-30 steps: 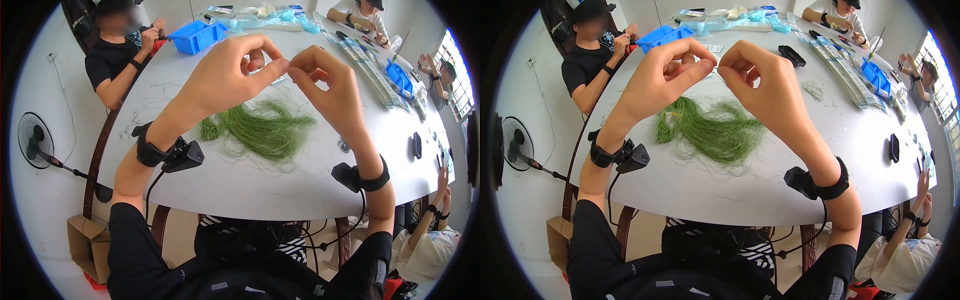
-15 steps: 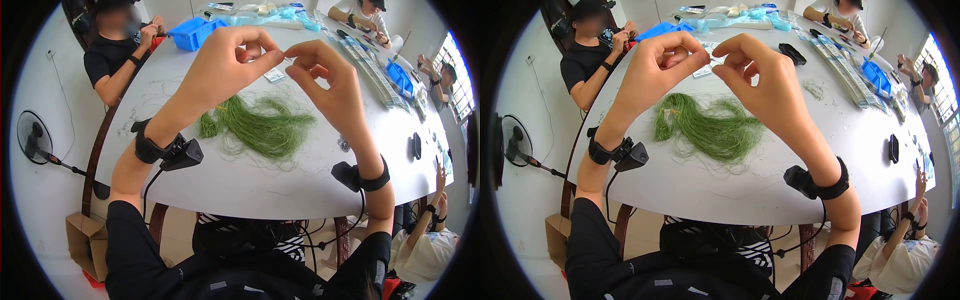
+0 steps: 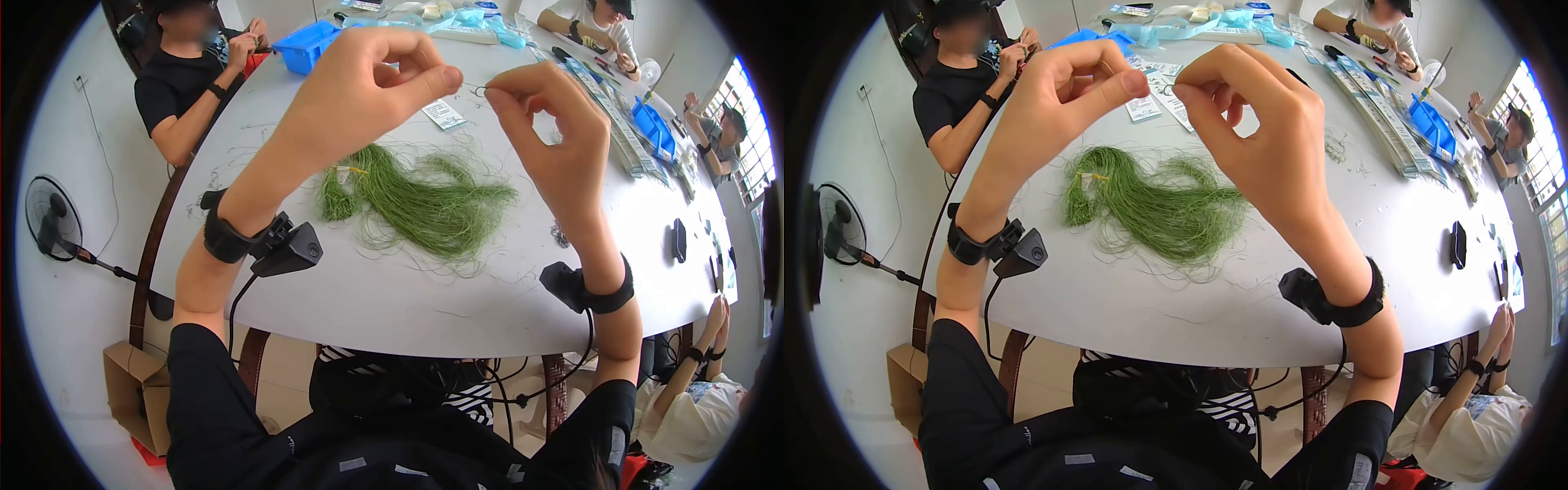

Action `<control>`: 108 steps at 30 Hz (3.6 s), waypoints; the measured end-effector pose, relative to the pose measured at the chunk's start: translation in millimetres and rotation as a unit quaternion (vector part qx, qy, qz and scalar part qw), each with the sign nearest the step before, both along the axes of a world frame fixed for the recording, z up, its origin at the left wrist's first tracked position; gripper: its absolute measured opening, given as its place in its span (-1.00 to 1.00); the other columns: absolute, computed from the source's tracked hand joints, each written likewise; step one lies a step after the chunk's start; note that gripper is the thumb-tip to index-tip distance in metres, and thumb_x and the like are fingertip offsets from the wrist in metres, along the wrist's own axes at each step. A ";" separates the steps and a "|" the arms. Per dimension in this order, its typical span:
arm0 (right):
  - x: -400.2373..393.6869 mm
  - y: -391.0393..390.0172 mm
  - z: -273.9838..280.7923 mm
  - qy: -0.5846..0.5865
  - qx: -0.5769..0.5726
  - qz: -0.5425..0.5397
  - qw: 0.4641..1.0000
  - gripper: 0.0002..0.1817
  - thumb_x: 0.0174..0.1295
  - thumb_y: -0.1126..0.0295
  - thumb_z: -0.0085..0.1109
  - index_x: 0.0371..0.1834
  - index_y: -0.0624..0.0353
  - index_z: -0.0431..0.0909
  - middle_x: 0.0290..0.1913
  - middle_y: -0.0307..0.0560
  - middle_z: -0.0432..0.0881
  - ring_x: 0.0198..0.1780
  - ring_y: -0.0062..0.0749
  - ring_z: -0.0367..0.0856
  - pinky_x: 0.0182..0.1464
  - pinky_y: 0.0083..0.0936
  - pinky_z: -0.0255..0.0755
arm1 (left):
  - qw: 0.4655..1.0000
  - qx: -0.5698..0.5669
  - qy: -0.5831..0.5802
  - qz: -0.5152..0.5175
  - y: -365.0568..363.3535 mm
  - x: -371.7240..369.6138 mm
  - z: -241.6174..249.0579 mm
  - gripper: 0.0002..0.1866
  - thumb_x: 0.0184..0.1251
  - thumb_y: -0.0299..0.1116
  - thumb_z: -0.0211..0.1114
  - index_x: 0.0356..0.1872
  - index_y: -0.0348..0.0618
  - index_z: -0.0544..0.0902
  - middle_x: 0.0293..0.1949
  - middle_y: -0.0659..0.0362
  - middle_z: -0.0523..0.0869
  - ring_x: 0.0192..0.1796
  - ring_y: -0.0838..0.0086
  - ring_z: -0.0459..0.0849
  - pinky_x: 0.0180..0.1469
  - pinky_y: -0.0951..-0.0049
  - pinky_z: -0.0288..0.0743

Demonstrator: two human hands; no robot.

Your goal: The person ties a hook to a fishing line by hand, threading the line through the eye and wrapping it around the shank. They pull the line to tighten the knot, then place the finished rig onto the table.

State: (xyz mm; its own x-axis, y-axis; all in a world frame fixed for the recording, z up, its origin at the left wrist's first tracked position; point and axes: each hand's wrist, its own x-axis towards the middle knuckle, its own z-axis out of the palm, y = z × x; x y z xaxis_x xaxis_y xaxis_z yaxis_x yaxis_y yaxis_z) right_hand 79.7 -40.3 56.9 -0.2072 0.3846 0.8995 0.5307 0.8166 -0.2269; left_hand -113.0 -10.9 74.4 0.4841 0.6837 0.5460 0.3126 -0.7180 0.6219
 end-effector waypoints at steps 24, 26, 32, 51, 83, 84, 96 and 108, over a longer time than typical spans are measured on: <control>3.3 1.3 0.3 -0.039 -0.027 -0.013 0.999 -0.93 -0.02 0.61 0.20 -0.47 0.21 0.54 -0.54 -0.22 0.52 -0.52 -0.58 0.44 -0.50 -0.69 0.30 | 0.961 0.023 0.272 -0.036 47.6 -68.9 19.5 -0.76 0.27 -0.27 0.17 -0.17 -0.20 0.61 -0.28 0.18 0.65 -0.20 0.56 0.60 -0.08 0.61 0.42; 2.0 1.9 -1.9 -0.038 -0.031 -0.007 0.999 -0.93 -0.02 0.61 0.19 -0.47 0.21 0.53 -0.54 -0.22 0.51 -0.53 -0.57 0.44 -0.50 -0.69 0.30 | 0.961 0.112 0.255 -0.001 51.2 -68.5 13.2 -0.70 0.31 -0.26 0.13 -0.05 -0.21 0.58 -0.20 0.12 0.66 -0.13 0.51 0.62 -0.03 0.57 0.43; -2.2 0.4 -5.4 -0.037 -0.038 -0.006 0.999 -0.92 -0.02 0.62 0.19 -0.46 0.21 0.52 -0.54 -0.21 0.52 -0.53 -0.56 0.43 -0.51 -0.67 0.31 | 0.985 -0.114 0.011 -0.131 28.2 -8.7 -1.0 -0.65 0.39 -0.21 0.05 -0.03 -0.31 0.54 -0.18 0.11 0.65 -0.08 0.51 0.62 0.02 0.55 0.43; -2.5 2.7 -7.8 0.006 -0.021 -0.027 0.999 -0.93 0.00 0.61 0.21 -0.46 0.21 0.54 -0.51 -0.24 0.55 -0.50 -0.60 0.48 -0.52 -0.70 0.29 | 0.994 -0.095 -0.043 -0.019 4.0 11.2 -11.8 -0.72 0.20 -0.21 0.31 -0.25 -0.24 0.63 -0.63 0.46 0.43 -0.49 0.88 0.33 -0.39 0.85 0.15; -3.2 4.5 -8.8 0.012 0.001 -0.017 1.000 -0.91 -0.03 0.63 0.18 -0.47 0.21 0.52 -0.51 -0.25 0.52 -0.50 -0.61 0.46 -0.53 -0.70 0.29 | 0.998 -0.020 -0.049 -0.047 7.7 11.0 -10.8 -0.73 0.32 -0.23 0.17 -0.23 -0.26 0.62 -0.39 0.28 0.59 -0.43 0.75 0.40 -0.40 0.75 0.24; -3.2 5.0 -9.3 0.012 0.003 -0.017 1.000 -0.91 -0.03 0.64 0.18 -0.47 0.21 0.52 -0.51 -0.25 0.52 -0.50 -0.61 0.46 -0.53 -0.70 0.29 | 0.999 -0.017 -0.027 -0.038 6.0 10.6 -8.8 -0.72 0.34 -0.21 0.13 -0.20 -0.25 0.62 -0.33 0.24 0.62 -0.39 0.72 0.45 -0.36 0.74 0.29; -3.1 7.1 -12.3 0.000 0.006 -0.020 1.000 -0.90 -0.03 0.63 0.19 -0.46 0.21 0.51 -0.51 -0.23 0.51 -0.49 -0.57 0.45 -0.53 -0.68 0.29 | 0.992 -0.096 -0.075 -0.042 7.2 16.9 -19.3 -0.74 0.23 -0.28 0.29 -0.23 -0.29 0.60 -0.42 0.34 0.59 -0.38 0.82 0.46 -0.33 0.81 0.28; -2.5 9.1 -12.3 -0.002 0.017 -0.032 0.999 -0.91 -0.03 0.63 0.18 -0.48 0.20 0.51 -0.51 -0.25 0.51 -0.49 -0.57 0.45 -0.54 -0.67 0.27 | 0.990 -0.092 -0.099 -0.032 12.9 16.0 -24.1 -0.74 0.22 -0.25 0.30 -0.25 -0.28 0.62 -0.43 0.31 0.64 -0.40 0.84 0.46 -0.35 0.84 0.26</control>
State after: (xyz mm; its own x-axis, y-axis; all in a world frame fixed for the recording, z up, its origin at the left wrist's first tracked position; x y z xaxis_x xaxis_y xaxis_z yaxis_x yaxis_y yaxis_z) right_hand 77.2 -31.3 44.6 -0.1875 0.3665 0.9114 0.5824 0.7886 -0.1973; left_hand -97.0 2.0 50.3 0.4267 0.7514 0.5033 0.1288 -0.6013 0.7886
